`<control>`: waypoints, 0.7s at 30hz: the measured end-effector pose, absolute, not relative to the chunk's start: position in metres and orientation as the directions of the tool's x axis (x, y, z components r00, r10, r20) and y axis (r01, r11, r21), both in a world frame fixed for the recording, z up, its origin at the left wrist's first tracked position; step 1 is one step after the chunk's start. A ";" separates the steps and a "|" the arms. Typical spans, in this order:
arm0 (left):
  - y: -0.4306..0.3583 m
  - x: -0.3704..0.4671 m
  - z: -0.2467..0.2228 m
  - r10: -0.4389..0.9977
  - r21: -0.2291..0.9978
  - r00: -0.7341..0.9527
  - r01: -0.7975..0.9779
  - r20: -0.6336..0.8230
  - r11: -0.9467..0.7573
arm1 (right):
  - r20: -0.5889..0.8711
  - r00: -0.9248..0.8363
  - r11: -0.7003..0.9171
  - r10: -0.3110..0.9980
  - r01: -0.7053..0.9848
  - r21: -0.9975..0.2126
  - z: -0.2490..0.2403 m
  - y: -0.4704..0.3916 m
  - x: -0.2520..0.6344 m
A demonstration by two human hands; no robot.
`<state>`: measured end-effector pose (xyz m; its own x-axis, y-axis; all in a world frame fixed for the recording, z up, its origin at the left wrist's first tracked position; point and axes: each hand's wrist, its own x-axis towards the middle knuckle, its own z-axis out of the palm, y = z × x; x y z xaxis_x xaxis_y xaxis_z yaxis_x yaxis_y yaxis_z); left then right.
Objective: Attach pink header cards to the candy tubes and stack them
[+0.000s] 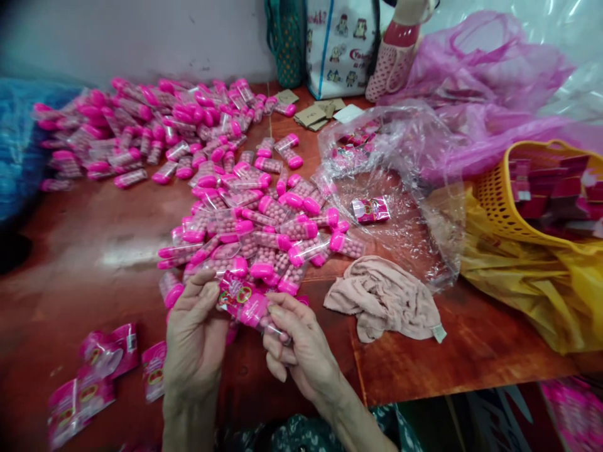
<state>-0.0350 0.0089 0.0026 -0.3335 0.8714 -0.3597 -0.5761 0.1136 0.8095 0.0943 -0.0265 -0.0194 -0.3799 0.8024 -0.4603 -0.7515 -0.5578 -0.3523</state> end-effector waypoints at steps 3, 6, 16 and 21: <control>0.008 -0.033 0.004 0.877 0.855 -0.383 -0.515 -0.290 0.058 | -0.461 -0.394 -0.570 0.795 -0.745 -0.347 -0.017 -0.031 0.092; 0.011 -0.029 0.006 0.889 0.910 -0.432 -0.412 -0.154 -0.042 | -0.461 -0.388 -0.561 0.798 -0.757 -0.335 -0.014 -0.034 0.090; -0.013 -0.019 -0.003 0.912 0.924 -0.337 -0.368 -0.235 0.102 | -0.480 -0.406 -0.529 0.777 -0.835 -0.151 -0.012 -0.035 0.090; -0.021 -0.012 -0.004 0.916 0.895 -0.221 -0.379 -0.335 0.236 | -0.479 -0.321 -0.481 0.817 -0.838 -0.257 -0.011 -0.038 0.083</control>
<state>-0.0119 -0.0213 -0.0038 -0.2208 0.9158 -0.3354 -0.3794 0.2362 0.8946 0.0834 -0.0376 -0.0112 -0.3215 0.8166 -0.4793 -0.8385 -0.4807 -0.2567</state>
